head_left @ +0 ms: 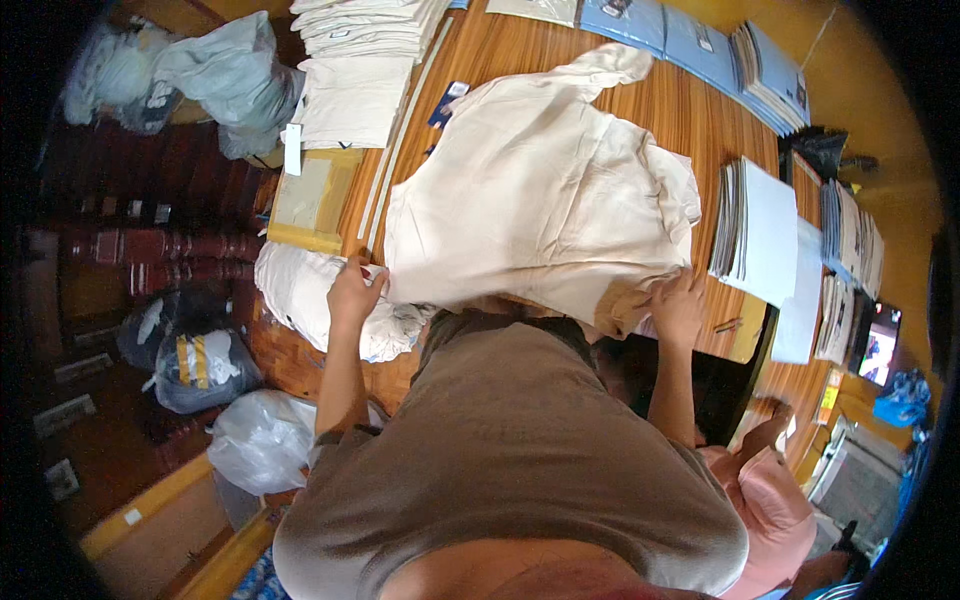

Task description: The person folds shirts by hand on a wooden table, using a cardboard template for uniform sizing and placing them into stacks.

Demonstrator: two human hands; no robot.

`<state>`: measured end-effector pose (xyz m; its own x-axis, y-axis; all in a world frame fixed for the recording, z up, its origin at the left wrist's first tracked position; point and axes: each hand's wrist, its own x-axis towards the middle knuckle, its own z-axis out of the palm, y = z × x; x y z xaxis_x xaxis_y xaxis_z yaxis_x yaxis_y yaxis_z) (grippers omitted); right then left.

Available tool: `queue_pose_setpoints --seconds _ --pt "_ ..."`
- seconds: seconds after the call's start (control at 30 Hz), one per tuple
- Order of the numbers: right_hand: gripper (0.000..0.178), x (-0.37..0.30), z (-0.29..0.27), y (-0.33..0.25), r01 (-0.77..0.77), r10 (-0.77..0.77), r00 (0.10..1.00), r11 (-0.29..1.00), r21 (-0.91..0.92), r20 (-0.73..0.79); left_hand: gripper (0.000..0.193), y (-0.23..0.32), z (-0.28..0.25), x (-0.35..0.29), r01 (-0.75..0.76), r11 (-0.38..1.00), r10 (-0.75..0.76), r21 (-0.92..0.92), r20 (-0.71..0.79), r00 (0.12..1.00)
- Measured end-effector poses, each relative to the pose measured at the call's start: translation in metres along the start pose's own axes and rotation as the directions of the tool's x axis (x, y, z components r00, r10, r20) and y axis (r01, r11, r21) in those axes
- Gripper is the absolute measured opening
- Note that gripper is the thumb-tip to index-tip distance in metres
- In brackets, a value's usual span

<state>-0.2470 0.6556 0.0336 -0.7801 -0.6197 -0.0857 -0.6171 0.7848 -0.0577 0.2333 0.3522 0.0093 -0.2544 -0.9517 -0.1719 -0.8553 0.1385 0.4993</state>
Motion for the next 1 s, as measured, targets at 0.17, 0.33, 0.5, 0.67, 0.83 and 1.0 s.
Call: queue_pose_setpoints --seconds 0.17,0.33,0.5,0.67,0.83,1.0 --pt "0.046 -0.004 0.003 -0.039 0.338 -0.277 0.91 0.926 0.166 -0.309 0.056 0.082 0.021 0.012 -0.558 0.812 0.581 0.169 -0.154 0.799" --pt "0.045 -0.014 -0.007 -0.036 -0.088 0.14 0.977 0.951 0.297 -0.159 0.061 0.046 0.04 0.044 -0.541 0.754 0.598 0.372 -0.05 0.8" --pt "0.045 0.018 0.011 -0.014 -0.186 0.251 0.944 0.94 0.285 -0.214 0.055 0.105 0.049 0.056 -0.746 0.649 0.74 0.148 0.104 0.664" --pt "0.05 0.109 -0.004 -0.037 -0.351 0.37 0.929 0.869 0.349 0.013 0.061 0.143 0.087 0.137 -0.773 0.62 0.764 0.134 0.119 0.634" --pt "0.052 0.198 0.007 -0.007 -0.321 0.359 0.933 0.867 0.382 -0.033 0.063 0.153 0.083 0.18 -0.798 0.563 0.778 0.214 0.19 0.599" --pt "0.034 0.255 0.014 0.016 -0.192 0.461 0.846 0.731 0.655 -0.267 0.055 0.173 0.081 0.196 -0.822 0.542 0.805 0.174 0.173 0.567"
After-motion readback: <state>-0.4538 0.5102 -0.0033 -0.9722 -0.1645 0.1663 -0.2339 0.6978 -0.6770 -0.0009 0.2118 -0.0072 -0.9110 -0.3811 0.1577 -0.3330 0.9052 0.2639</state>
